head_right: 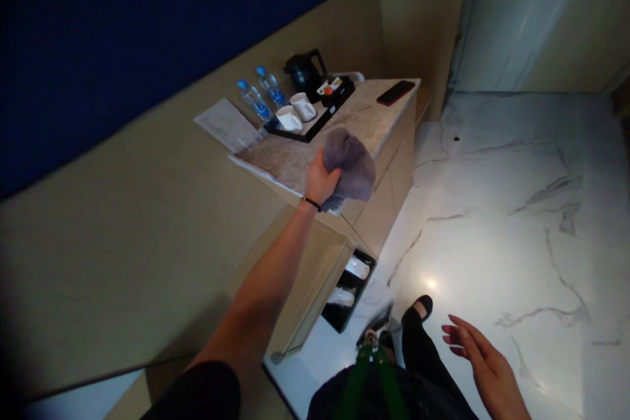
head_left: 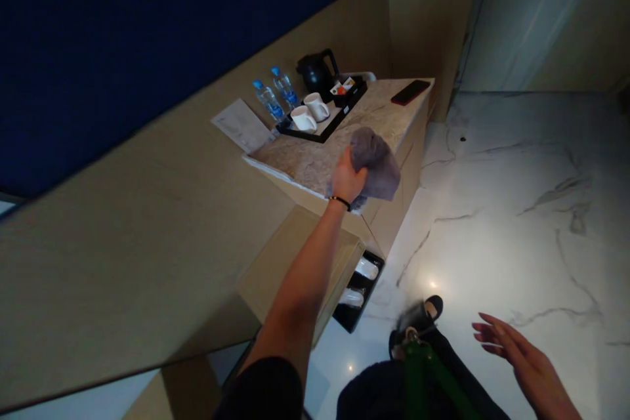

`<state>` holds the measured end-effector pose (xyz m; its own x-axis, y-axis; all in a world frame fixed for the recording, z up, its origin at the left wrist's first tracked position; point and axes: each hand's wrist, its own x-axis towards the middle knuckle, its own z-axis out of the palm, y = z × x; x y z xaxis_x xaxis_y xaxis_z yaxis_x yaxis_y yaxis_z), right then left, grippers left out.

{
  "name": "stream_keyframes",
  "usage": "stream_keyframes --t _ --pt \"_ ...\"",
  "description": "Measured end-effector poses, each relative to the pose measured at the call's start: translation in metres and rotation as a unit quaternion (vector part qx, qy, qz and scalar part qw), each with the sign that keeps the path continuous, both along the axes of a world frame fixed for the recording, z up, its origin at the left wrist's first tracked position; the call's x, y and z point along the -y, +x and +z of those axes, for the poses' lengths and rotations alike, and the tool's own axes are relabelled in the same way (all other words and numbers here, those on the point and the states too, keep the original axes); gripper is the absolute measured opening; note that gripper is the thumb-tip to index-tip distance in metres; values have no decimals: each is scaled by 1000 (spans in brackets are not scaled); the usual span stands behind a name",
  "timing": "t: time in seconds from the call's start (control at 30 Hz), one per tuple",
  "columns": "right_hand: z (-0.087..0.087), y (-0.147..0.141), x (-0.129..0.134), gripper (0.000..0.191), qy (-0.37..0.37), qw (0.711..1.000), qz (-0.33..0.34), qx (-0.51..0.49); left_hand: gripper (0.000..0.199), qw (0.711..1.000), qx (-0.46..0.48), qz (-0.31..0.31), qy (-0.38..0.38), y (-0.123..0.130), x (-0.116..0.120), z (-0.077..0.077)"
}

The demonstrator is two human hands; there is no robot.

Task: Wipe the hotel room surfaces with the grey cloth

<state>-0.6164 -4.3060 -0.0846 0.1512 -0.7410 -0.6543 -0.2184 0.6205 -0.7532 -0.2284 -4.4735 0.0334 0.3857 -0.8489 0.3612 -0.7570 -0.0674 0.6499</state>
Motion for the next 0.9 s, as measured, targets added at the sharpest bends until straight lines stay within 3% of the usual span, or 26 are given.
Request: stream_keyframes --t 0.1,0.17,0.33,0.43,0.67,0.9 --pt "10 -6 55 104 22 999 -5 -32 67 982 148 35 115 1 21 -43" --pt "17 -6 93 102 22 999 -5 -48 68 973 184 54 130 2 22 -61" --pt "18 -1 159 97 9 999 -9 -53 68 968 200 60 140 8 19 -66" --pt "5 1 171 95 24 999 13 -34 67 968 201 60 137 11 20 -65" --pt "-32 -9 166 95 60 997 46 2 62 969 199 67 132 15 18 -65" --pt "-38 -14 181 87 47 999 -4 10 58 969 199 72 129 16 19 -59"
